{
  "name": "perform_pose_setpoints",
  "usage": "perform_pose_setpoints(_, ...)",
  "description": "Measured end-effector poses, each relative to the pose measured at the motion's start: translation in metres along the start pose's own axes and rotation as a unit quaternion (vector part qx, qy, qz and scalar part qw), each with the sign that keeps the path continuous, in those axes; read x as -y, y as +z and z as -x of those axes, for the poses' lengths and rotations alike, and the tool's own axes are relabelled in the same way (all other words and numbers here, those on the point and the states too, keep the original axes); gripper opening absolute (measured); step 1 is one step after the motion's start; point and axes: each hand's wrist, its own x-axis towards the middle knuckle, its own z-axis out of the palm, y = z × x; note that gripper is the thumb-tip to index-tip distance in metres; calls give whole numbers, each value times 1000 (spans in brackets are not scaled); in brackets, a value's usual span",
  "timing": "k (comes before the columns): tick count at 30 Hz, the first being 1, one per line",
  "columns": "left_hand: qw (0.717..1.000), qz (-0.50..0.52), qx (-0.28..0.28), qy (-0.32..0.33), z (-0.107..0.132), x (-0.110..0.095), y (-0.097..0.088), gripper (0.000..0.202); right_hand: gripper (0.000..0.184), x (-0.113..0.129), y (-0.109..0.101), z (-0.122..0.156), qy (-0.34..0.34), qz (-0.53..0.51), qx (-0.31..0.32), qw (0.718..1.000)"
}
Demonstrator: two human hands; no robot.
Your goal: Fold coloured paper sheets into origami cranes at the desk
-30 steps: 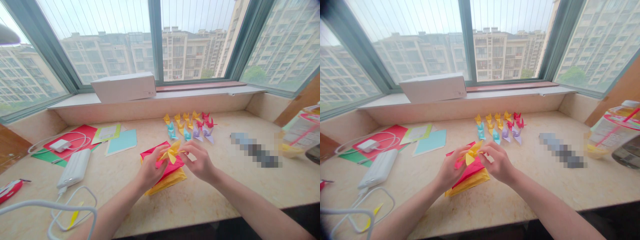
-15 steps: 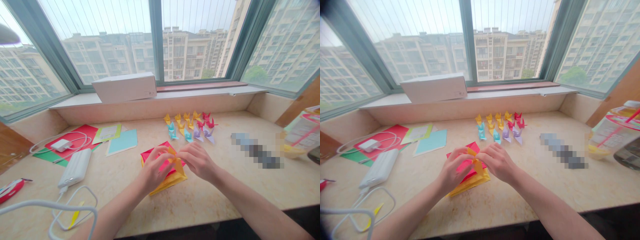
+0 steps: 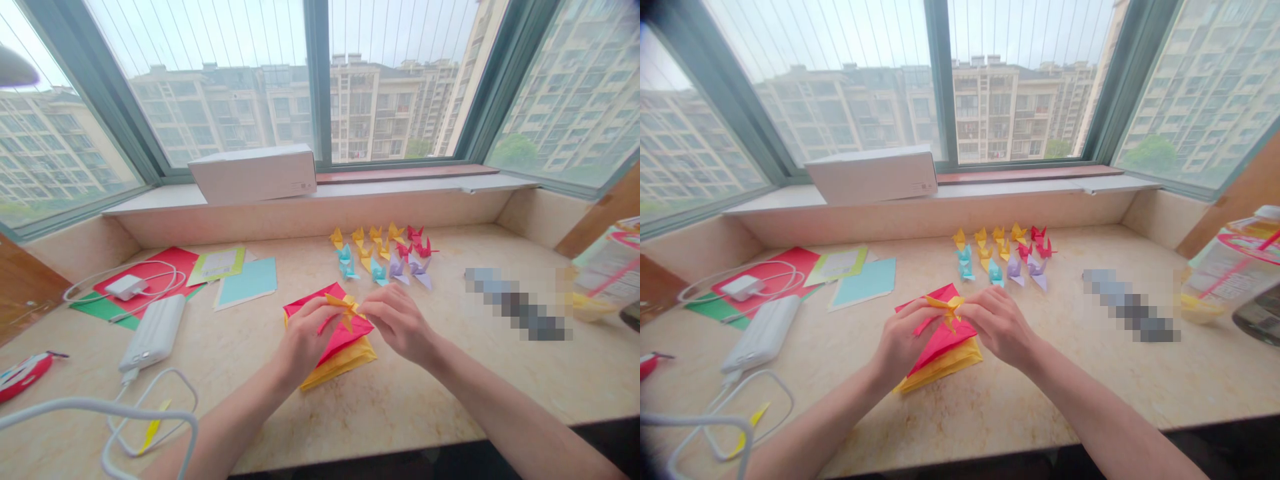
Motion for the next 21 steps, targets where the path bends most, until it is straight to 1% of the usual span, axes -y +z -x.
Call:
perform_pose_setpoints(3,998,36,-24,-38,-1,1,-2,13,16,0,4,2,87,-71,-58,992)
perform_pose_setpoints(5,995,67,-38,-69,-2,2,-2,11,11,1,6,3,167,-123,-94,974)
perform_pose_setpoints(6,992,87,-43,-85,-2,3,-2,10,8,2,8,2,213,-155,-109,959)
perform_pose_setpoints(7,988,110,-47,-99,-2,4,-1,9,6,2,10,2,260,-192,-120,939)
perform_pose_setpoints(9,978,158,-56,-121,-2,5,0,8,10,2,13,0,340,-282,-130,888)
perform_pose_setpoints(12,969,195,-71,-132,-2,4,1,9,21,1,19,-4,416,-410,-125,802)
perform_pose_setpoints(14,975,171,-78,-116,-2,3,0,9,26,0,21,-5,456,-465,-110,751)
perform_pose_setpoints(15,981,144,-77,-100,-2,3,0,10,28,0,22,-6,472,-483,-102,731)
perform_pose_setpoints(16,988,113,-74,-79,-1,2,-1,12,29,0,22,-6,483,-495,-93,716)
perform_pose_setpoints(17,993,83,-69,-55,-1,2,-2,15,30,1,21,-6,487,-503,-84,709)
perform_pose_setpoints(18,996,57,-60,-28,0,1,-3,19,33,3,21,-6,485,-509,-73,707)
perform_pose_setpoints(21,998,25,-29,53,2,-2,-5,28,49,9,19,-8,459,-524,-38,716)
